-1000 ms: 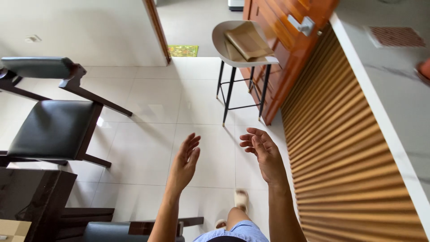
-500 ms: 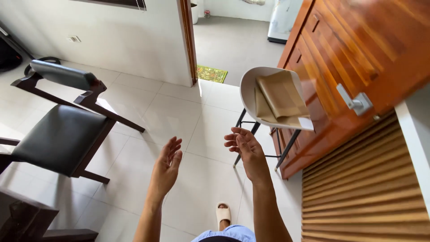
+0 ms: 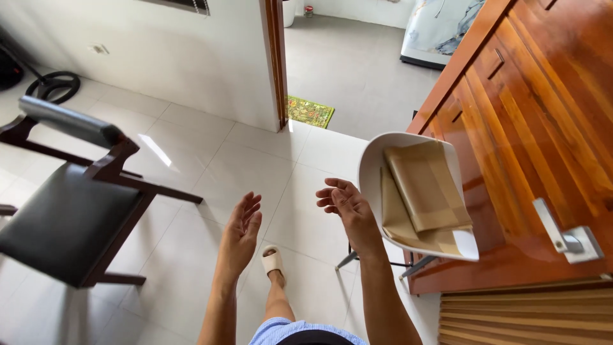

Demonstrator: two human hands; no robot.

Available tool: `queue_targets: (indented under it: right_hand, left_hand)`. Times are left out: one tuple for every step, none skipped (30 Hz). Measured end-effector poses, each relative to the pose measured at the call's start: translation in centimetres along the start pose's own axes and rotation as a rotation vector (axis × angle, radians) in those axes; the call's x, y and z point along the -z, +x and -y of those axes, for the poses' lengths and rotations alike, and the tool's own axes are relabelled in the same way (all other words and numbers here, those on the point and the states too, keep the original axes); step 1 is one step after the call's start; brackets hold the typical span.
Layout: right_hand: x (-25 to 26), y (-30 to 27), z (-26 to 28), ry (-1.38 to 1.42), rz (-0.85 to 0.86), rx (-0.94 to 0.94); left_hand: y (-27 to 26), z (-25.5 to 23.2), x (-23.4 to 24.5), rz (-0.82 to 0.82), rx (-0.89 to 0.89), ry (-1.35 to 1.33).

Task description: Placing plastic cups filled with pink liquid onto placemats on a dining table.

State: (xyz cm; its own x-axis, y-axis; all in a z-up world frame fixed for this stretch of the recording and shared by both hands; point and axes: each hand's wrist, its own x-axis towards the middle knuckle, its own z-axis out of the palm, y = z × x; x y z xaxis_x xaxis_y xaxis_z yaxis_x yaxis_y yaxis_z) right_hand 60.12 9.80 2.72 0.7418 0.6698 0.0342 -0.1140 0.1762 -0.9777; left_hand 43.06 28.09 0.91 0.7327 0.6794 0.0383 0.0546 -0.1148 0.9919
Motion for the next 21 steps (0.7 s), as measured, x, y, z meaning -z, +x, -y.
queue_targets:
  right_hand:
    - [0.4,1.8,-0.2,0.011,-0.021,0.012]
    - [0.9,3.6,-0.4,0.022,-0.041,0.025]
    - [1.3,5.5,-0.4,0.025,-0.056,0.034]
    - [1.6,7.5,-0.3,0.006,-0.1,0.063]
    - [1.7,9.1,-0.2,-0.011,-0.146,0.084]
    - [1.8,10.7,-0.2,-0.006,-0.164,0.087]
    - [2.0,13.0,0.1,-0.001,-0.212,0.116]
    - [2.3,15.2,0.3,0.004,-0.26,0.144]
    - [2.3,17.4,0.7,0.006,-0.274,0.158]
    - [2.3,19.5,0.9,0.005,-0.3,0.168]
    - [2.3,20.6,0.6,0.004,-0.329,0.151]
    - [2.0,21.7,0.6,0.008,-0.348,0.137]
    - [1.8,23.1,0.8,0.022,-0.372,0.136]
    - [1.6,24.4,1.1,0.037,-0.396,0.135]
    - [1.8,25.7,0.8,0.04,-0.408,0.135]
    - [2.1,26.8,0.6,0.051,-0.411,0.126]
    - [2.5,28.3,0.4,0.062,-0.411,0.123]
    - [2.8,29.7,0.5,0.066,-0.419,0.127]
    - [3.0,30.9,0.5,0.072,-0.444,0.127]
    - [3.3,32.2,0.4,0.079,-0.469,0.126]
    - [4.0,33.6,0.0,0.081,-0.473,0.126]
  left_hand:
    - [2.4,0.1,-0.3,0.023,-0.006,-0.001]
    - [4.8,0.2,-0.5,0.045,-0.012,-0.002]
    - [7.4,0.2,-0.8,0.062,-0.02,0.001]
    - [10.1,0.2,-1.0,0.098,-0.052,-0.017]
    - [12.5,0.2,-1.0,0.136,-0.077,-0.033]
    - [15.0,0.4,-1.0,0.154,-0.077,-0.028]
    - [18.2,0.3,-1.3,0.187,-0.127,-0.023]
    - [21.4,0.2,-1.6,0.22,-0.177,-0.018]
    - [24.1,-0.1,-1.8,0.236,-0.19,-0.017]
    - [26.7,-0.2,-2.0,0.261,-0.199,-0.012]
    - [28.1,0.3,-2.1,0.287,-0.181,-0.005]
    - [29.9,0.2,-2.4,0.304,-0.166,-0.001]
    - [31.8,-0.1,-2.9,0.322,-0.172,-0.008]
    - [33.6,-0.6,-3.5,0.339,-0.178,-0.015]
    - [35.1,-0.6,-3.8,0.351,-0.177,-0.012]
    - [36.5,-0.6,-4.2,0.372,-0.16,-0.001]
    - [38.0,-0.7,-4.7,0.391,-0.149,0.009]
    - [39.4,-0.6,-4.9,0.4,-0.153,0.013]
    - [40.6,-0.4,-4.9,0.417,-0.142,0.013]
    - [41.7,-0.1,-5.1,0.435,-0.131,0.014]
    - [43.2,0.2,-5.3,0.44,-0.131,0.016]
